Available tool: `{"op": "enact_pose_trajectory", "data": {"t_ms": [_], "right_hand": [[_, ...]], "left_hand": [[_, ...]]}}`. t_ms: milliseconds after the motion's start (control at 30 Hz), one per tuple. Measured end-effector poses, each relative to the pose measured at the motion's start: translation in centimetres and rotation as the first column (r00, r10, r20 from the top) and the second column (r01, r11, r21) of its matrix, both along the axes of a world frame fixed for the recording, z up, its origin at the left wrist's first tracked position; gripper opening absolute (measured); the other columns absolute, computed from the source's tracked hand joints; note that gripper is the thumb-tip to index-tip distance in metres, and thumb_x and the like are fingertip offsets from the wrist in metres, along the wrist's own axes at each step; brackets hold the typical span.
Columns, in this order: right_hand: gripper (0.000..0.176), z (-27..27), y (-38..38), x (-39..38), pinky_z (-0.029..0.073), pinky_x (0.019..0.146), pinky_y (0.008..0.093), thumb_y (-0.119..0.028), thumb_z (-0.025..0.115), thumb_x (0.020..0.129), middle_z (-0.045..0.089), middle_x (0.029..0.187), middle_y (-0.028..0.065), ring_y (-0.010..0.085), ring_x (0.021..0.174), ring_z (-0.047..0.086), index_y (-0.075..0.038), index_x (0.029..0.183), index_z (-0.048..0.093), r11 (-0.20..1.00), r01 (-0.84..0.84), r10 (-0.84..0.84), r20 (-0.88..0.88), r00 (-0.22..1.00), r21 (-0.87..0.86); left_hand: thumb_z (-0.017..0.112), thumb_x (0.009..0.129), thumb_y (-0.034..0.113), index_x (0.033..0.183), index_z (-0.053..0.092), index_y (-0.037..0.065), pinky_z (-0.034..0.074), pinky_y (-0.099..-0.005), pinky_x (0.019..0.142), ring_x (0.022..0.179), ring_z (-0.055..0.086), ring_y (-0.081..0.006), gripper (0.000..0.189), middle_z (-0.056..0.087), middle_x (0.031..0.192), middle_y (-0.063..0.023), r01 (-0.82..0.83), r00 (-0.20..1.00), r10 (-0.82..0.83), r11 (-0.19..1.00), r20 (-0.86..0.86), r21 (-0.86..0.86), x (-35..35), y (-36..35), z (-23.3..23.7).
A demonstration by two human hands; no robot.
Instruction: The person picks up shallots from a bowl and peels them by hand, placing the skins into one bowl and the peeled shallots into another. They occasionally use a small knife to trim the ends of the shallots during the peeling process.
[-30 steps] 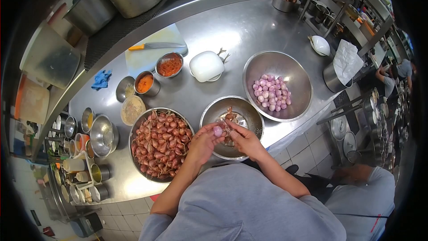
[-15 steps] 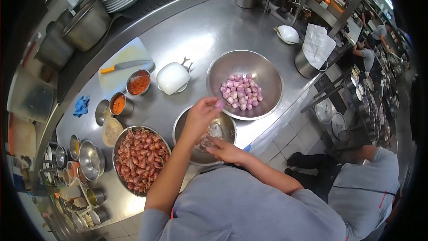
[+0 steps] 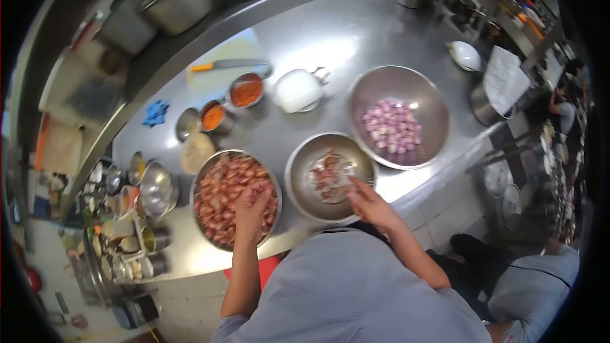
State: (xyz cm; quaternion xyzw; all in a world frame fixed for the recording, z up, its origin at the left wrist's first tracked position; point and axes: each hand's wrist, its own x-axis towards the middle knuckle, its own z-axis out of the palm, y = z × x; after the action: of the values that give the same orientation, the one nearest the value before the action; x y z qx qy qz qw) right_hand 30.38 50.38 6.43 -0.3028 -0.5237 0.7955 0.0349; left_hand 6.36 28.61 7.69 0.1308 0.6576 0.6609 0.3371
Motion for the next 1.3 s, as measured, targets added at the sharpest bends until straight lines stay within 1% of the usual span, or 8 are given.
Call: {"op": "enact_pose_trajectory", "data": {"t_ms": [133, 200, 467, 833, 900, 1067, 1133, 1300], "right_hand": [[0.051, 1.3, -1.3, -1.9, 0.031, 0.047, 0.0207, -0.021, 0.051, 0.104, 0.046, 0.07, -0.0018, 0.0058, 0.056, 0.04, -0.014, 0.153, 0.035, 0.998, 0.043, -0.041, 0.04, 0.998, -0.055], [0.051, 1.9, -2.4, -2.9, 0.031, 0.047, 0.0207, -0.02, 0.051, 0.104, 0.046, 0.071, -0.0016, 0.0058, 0.056, 0.04, -0.014, 0.153, 0.035, 0.999, 0.027, -0.026, 0.058, 0.998, -0.024], [0.053, 4.0, -7.1, -5.3, 0.031, 0.047, 0.0204, -0.02, 0.051, 0.104, 0.047, 0.074, -0.0014, 0.0059, 0.057, 0.039, -0.013, 0.154, 0.034, 0.995, 0.03, -0.035, 0.062, 0.997, 0.091], [0.054, 1.0, -9.4, -4.0, 0.032, 0.047, 0.0199, -0.019, 0.05, 0.104, 0.047, 0.072, -0.0005, 0.0065, 0.055, 0.041, -0.011, 0.154, 0.031, 0.996, 0.074, -0.077, 0.055, 0.995, 0.055], [0.052, 0.9, -9.0, -4.0, 0.032, 0.046, 0.0202, -0.019, 0.049, 0.104, 0.047, 0.072, -0.0008, 0.0062, 0.055, 0.04, -0.011, 0.153, 0.033, 0.993, 0.105, -0.109, 0.066, 0.992, 0.057], [0.051, -0.1, -8.7, -3.7, 0.032, 0.046, 0.0203, -0.019, 0.048, 0.104, 0.046, 0.072, -0.0011, 0.0056, 0.054, 0.039, -0.011, 0.152, 0.034, 0.99, 0.135, -0.138, 0.056, 0.989, 0.051], [0.051, 0.0, -8.6, -3.9, 0.033, 0.046, 0.0201, -0.019, 0.048, 0.104, 0.046, 0.073, -0.0012, 0.0054, 0.055, 0.039, -0.011, 0.152, 0.034, 0.993, 0.113, -0.115, 0.089, 0.989, 0.03], [0.051, 0.5, -8.2, -4.4, 0.032, 0.046, 0.0202, -0.019, 0.05, 0.104, 0.046, 0.073, -0.0021, 0.0052, 0.056, 0.039, -0.011, 0.152, 0.035, 0.997, 0.06, -0.063, 0.08, 0.995, 0.043]], "left_hand": [[0.066, 0.094, 0.008, 0.111, 0.065, -0.002, 0.052, -0.0259, 0.068, 0.076, 0.063, -0.0115, 0.02, 0.068, 0.093, -0.0059, -0.219, 0.928, 0.204, 0.976, -0.313, -0.014, -6.0, -4.7, 1.2], [0.067, 0.093, 0.009, 0.109, 0.068, -0.001, 0.051, -0.0273, 0.069, 0.076, 0.062, -0.0103, 0.019, 0.069, 0.089, -0.0058, -0.293, 0.795, 0.014, 0.884, -0.606, -0.364, -8.5, -6.8, 2.1], [0.067, 0.083, 0.011, 0.108, 0.07, 0.002, 0.05, -0.0404, 0.093, 0.109, 0.062, -0.034, 0.027, 0.065, 0.116, -0.0161, -0.093, 0.518, -0.35, 0.884, -0.78, -0.458, -12.1, -5.8, -0.3], [0.069, 0.082, 0.013, 0.103, 0.068, 0.003, 0.05, -0.0408, 0.086, 0.1, 0.064, -0.0303, 0.023, 0.065, 0.106, -0.0138, 0.13, 0.526, -0.539, 0.816, -0.659, -0.564, -16.0, -7.5, -0.8], [0.069, 0.086, 0.016, 0.103, 0.067, 0.002, 0.051, -0.0394, 0.082, 0.09, 0.065, -0.0238, 0.022, 0.066, 0.095, -0.011, 0.081, 0.845, -0.247, 0.936, -0.474, -0.343, -16.0, -7.3, -1.3], [0.067, 0.092, 0.013, 0.108, 0.067, 0.003, 0.048, -0.0221, 0.069, 0.082, 0.057, -0.009, 0.019, 0.063, 0.092, 0.0007, -0.065, 0.996, 0.069, 0.995, 0.05, -0.069, -14.0, -8.1, -0.9], [0.07, 0.088, 0.014, 0.099, 0.069, 0.001, 0.05, -0.0378, 0.082, 0.09, 0.064, -0.0247, 0.018, 0.065, 0.088, -0.0085, 0.029, 0.698, -0.288, 0.926, -0.656, -0.376, -13.2, -8.2, -0.9], [0.075, 0.079, 0.017, 0.101, 0.07, 0.004, 0.05, -0.0414, 0.083, 0.096, 0.064, -0.0338, 0.026, 0.067, 0.095, -0.0134, -0.002, 0.355, -0.482, 0.856, -0.801, -0.516, -13.2, -4.8, -1.3]]}}
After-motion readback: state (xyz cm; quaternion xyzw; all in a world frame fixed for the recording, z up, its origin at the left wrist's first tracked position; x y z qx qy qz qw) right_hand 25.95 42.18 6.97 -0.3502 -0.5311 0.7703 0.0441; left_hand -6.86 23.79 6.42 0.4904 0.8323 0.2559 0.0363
